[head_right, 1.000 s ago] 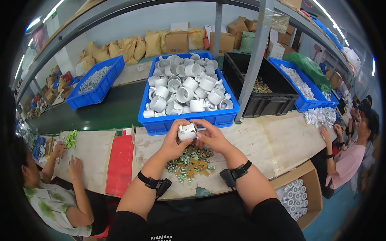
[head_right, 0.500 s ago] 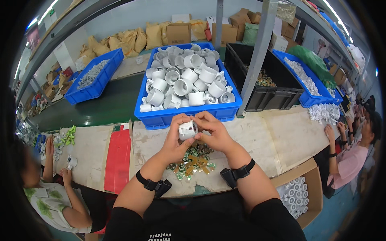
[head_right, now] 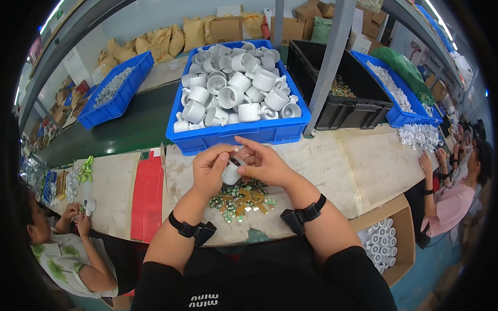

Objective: Assembling small electronic components into white plastic housing units and packaging them into a box.

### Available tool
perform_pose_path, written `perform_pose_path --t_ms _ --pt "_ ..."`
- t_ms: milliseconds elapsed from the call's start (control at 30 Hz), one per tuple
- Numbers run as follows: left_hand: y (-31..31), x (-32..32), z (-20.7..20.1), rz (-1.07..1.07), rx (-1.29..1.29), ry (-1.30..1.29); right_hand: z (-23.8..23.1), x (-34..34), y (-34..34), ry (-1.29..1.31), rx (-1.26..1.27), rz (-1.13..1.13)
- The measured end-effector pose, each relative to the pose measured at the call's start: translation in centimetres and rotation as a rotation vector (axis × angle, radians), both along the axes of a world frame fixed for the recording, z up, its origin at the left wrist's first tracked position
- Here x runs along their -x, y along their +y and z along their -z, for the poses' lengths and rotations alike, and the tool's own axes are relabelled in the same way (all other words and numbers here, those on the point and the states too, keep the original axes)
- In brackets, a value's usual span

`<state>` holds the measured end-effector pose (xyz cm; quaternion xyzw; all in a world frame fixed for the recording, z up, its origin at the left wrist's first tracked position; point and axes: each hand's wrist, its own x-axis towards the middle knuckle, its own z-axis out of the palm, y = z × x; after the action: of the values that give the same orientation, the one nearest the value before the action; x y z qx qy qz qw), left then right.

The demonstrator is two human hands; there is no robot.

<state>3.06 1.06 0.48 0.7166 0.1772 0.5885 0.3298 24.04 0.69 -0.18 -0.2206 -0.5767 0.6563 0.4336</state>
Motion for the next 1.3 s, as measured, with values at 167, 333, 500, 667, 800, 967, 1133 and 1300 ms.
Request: perform_pose_path --t_ms 167,333,500,667,800,967,1133,1300 --pt "-0.2 -0.4 1.0 0.119 0.428 -0.377 -0.1 -2.0 1.4 -0.309 -0.083 0.138" --pt "1.1 0.3 1.3 0.129 0.636 -0.539 0.5 -2.7 1.8 -0.916 -0.381 0.495" --pt "1.2 -0.3 1.8 0.005 0.591 -0.370 2.4 -1.7 2.0 -1.126 -0.591 0.500" --pt "0.4 -1.4 1.0 -0.077 0.522 -0.237 2.0 -2.3 2.0 -1.092 -0.469 0.546" --pt "0.3 -1.4 1.3 -0.020 0.526 -0.179 1.1 -1.7 2.3 -0.388 -0.133 0.528" --pt "0.2 -0.8 1.9 0.100 0.542 -0.220 -2.1 -1.9 0.7 -0.348 0.053 0.357" --pt "0.1 -1.3 1.8 0.019 0.528 -0.251 -1.6 -0.9 0.1 -0.293 0.044 0.396" --pt "-0.1 -1.6 1.2 -0.116 0.454 -0.072 -0.8 -1.1 0.5 -0.171 0.012 0.334"
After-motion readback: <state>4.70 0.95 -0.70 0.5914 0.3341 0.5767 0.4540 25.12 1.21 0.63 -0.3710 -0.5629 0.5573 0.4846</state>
